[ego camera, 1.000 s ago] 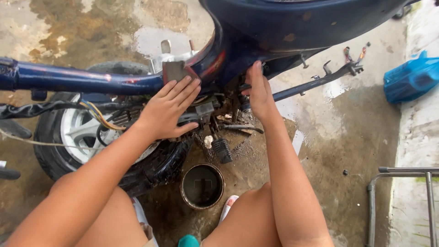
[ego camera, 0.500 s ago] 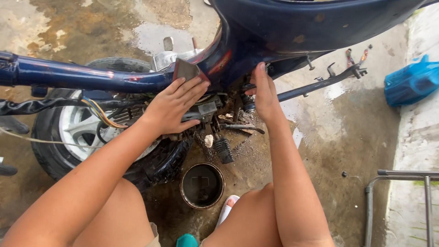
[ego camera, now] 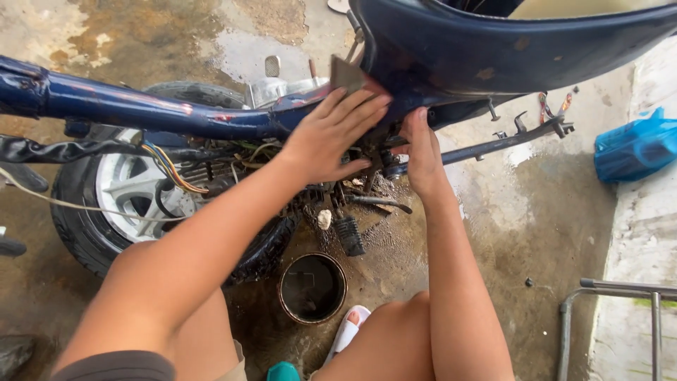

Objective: The person sands the blue metal frame of a motorcycle using a piece of sandpaper, repeatedly dipping the paper into a bucket of water and rubbing it across the surface by hand.

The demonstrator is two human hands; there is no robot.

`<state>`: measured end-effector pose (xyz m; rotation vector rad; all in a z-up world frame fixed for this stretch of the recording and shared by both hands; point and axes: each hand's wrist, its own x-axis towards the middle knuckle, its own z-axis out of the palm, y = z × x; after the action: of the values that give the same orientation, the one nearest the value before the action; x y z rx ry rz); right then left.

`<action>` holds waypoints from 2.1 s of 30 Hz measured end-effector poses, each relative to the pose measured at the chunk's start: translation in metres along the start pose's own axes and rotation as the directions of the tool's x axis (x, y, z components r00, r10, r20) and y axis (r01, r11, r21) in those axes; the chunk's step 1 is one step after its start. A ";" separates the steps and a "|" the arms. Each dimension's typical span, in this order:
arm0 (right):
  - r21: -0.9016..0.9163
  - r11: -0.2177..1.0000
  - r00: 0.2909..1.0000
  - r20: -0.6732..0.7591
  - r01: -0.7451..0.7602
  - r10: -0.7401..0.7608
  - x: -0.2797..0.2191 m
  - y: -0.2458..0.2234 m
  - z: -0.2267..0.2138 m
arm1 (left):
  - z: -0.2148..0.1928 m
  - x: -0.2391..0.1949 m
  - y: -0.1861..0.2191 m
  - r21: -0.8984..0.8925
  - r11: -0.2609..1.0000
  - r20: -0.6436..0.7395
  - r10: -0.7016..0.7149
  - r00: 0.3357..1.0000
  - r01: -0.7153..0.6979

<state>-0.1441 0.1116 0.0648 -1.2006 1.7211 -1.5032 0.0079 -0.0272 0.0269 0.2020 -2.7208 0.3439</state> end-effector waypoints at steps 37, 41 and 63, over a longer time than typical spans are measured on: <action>0.043 0.999 0.999 -0.049 0.012 -0.009 0.011 0.041 -0.016 | 0.030 -0.029 0.019 0.008 0.996 -0.138 -0.088 0.986 0.090; -0.005 1.000 0.999 -0.024 0.024 -0.024 0.001 0.021 -0.005 | 0.030 -0.013 0.025 0.049 0.988 -0.143 -0.139 0.980 0.148; 0.030 0.983 0.983 -0.001 -0.184 0.184 -0.003 -0.020 -0.013 | 0.010 0.011 0.026 -0.032 0.988 -0.112 -0.152 0.982 0.150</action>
<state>-0.1483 0.1210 0.0861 -0.9950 1.7539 -1.4157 -0.0105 -0.0059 0.0163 0.3689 -2.5765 0.2718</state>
